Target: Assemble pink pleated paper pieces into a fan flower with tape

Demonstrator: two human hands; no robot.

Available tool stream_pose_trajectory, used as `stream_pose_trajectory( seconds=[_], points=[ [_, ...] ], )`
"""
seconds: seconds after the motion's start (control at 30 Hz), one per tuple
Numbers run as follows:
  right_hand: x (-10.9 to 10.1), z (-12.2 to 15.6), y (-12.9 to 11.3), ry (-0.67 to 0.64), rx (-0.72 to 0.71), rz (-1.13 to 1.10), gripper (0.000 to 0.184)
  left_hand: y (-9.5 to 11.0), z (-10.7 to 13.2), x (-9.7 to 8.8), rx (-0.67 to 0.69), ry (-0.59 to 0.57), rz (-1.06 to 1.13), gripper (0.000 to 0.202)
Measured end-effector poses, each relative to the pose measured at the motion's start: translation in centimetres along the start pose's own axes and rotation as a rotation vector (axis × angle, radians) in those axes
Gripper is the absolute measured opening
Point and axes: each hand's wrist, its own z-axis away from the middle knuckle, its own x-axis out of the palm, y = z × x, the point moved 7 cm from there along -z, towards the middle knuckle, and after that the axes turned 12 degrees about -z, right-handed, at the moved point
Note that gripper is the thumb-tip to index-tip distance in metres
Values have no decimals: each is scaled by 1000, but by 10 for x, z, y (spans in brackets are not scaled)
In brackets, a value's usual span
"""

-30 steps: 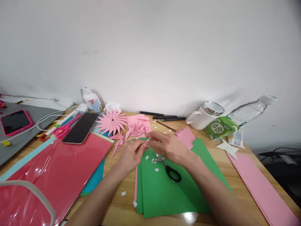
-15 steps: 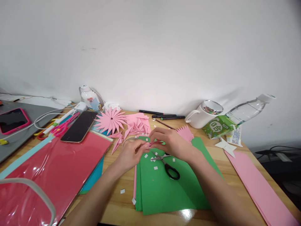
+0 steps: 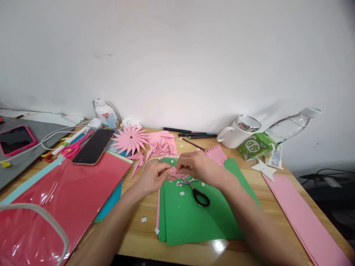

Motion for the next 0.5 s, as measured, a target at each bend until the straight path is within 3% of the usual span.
stream_pose_trajectory(
  seconds=[0.33,0.5],
  points=[
    [2,1,-1,-13,11,112,17,-2,0,0,3,7,20,34],
    [1,1,-3,-44,-12,50,19,0,0,0,14,-2,32,34]
  ],
)
